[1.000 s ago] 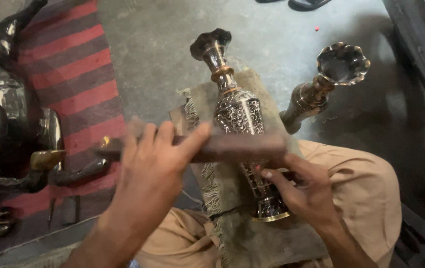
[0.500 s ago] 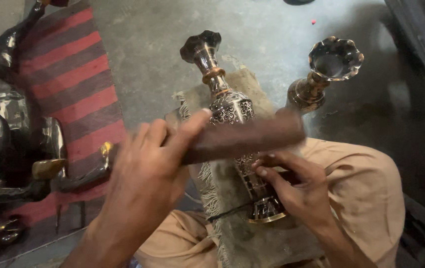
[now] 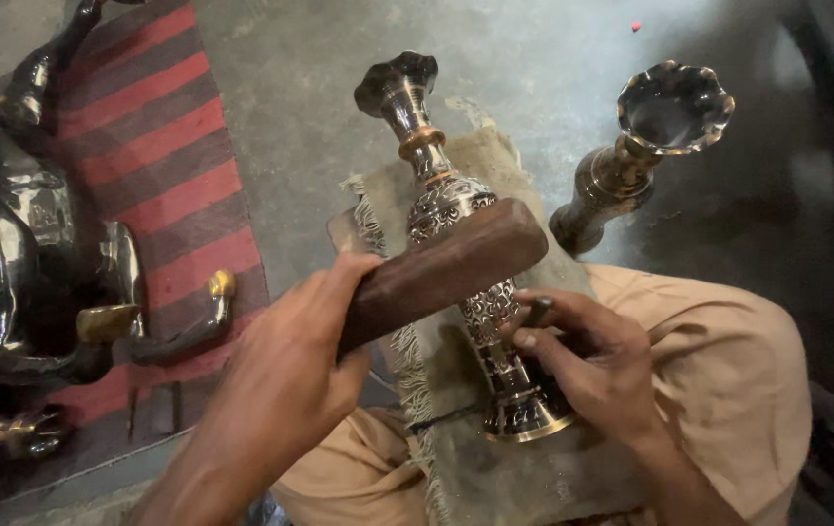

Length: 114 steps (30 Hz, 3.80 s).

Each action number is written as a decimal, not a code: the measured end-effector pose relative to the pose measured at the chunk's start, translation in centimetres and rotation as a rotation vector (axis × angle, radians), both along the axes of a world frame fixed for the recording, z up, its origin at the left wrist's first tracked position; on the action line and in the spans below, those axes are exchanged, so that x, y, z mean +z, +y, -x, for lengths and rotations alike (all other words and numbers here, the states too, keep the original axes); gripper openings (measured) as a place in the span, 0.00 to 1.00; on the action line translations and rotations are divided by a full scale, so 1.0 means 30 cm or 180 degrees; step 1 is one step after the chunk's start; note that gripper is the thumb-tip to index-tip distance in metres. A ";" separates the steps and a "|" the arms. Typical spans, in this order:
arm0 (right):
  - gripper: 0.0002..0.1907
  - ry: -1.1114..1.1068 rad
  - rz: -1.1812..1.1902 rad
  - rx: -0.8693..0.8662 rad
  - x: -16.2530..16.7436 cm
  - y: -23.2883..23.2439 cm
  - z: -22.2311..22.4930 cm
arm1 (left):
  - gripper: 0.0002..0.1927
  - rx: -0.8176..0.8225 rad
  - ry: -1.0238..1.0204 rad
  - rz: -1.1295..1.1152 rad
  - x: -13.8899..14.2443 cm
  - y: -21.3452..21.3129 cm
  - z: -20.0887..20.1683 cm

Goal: The person sits on the floor and uses a hammer and chisel to engrave intricate patterns onto a silver-colored metal vase. The person repeatedly strikes the chisel against the vase's surface to create detailed designs.

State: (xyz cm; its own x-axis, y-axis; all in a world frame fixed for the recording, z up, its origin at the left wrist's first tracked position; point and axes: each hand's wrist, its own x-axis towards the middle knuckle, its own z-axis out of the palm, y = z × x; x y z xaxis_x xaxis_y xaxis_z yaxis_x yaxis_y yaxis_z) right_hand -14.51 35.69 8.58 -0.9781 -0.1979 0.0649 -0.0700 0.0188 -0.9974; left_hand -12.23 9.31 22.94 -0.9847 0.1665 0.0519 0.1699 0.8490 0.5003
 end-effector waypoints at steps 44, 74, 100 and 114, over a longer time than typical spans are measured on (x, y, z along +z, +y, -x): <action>0.12 0.0414 -0.0344 0.0052 0.021 0.003 0.006 | 0.35 -0.0299 0.0401 0.0979 0.038 0.041 0.052; 0.11 -0.0166 0.0485 0.0057 0.011 -0.002 0.011 | 0.39 -0.0055 0.0163 -0.0025 0.107 0.107 0.098; 0.17 -0.0017 0.0466 -0.0261 0.060 0.089 0.040 | 0.07 -0.0781 0.1760 -0.0057 -0.398 0.456 -0.246; 0.17 0.0332 -0.1010 0.1001 0.129 0.071 0.095 | 0.08 -0.1005 0.2480 -0.0416 -0.451 0.409 -0.229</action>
State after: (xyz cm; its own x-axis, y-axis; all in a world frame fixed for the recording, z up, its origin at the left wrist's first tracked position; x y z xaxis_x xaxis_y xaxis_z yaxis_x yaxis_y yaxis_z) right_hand -17.37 37.81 12.45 -0.8587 -0.5102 0.0480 -0.2208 0.2839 -0.9331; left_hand -5.37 21.58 9.39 -0.5681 0.3729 0.7336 0.7257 0.6474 0.2328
